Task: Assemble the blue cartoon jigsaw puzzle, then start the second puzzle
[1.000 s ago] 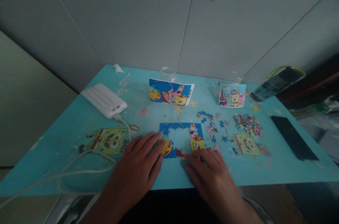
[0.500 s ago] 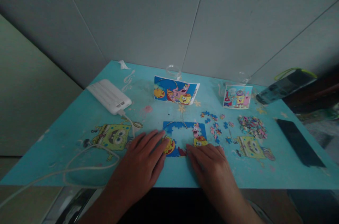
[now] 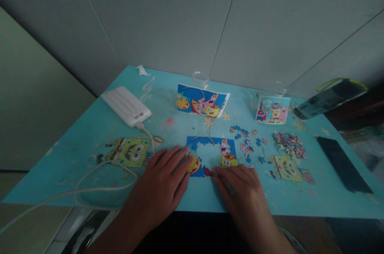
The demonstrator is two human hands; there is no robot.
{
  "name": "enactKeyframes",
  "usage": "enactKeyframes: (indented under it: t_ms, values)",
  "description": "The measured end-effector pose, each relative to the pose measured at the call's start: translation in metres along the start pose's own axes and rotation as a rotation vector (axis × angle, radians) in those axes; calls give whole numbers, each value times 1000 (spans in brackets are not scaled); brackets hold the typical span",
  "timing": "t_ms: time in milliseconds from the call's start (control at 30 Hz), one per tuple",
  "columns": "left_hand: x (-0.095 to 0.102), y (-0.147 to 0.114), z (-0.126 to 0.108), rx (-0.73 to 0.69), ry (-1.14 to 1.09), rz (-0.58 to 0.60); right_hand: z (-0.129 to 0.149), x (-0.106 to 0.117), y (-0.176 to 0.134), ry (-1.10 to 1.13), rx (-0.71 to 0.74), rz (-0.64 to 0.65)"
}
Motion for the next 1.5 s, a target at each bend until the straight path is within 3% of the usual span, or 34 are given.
enactKeyframes:
  t_ms: [333,667,900,1133,1500]
  values:
    - [-1,0,1,3,-7,10,0,3,3,-159,4,14]
    - [0,0,0,13,-16,8,5,9,-5,-115,104,6]
    - [0,0,0,4,-14,-11,-17,25,-8,-110,128,-17]
    - [-3,0,2,-12,9,9,-15,19,-6,-127,119,30]
    - [-3,-1,2,-6,5,11,-5,22,-14,-198,304,-20]
Point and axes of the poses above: each hand's wrist, its own y-axis towards the middle knuckle, its own x-axis out of the back of the hand, z = x × y, the point moved 4 cm from there along y, towards the middle knuckle, and after that the axes turned 3 degrees about -z, right-handed, at the moved point
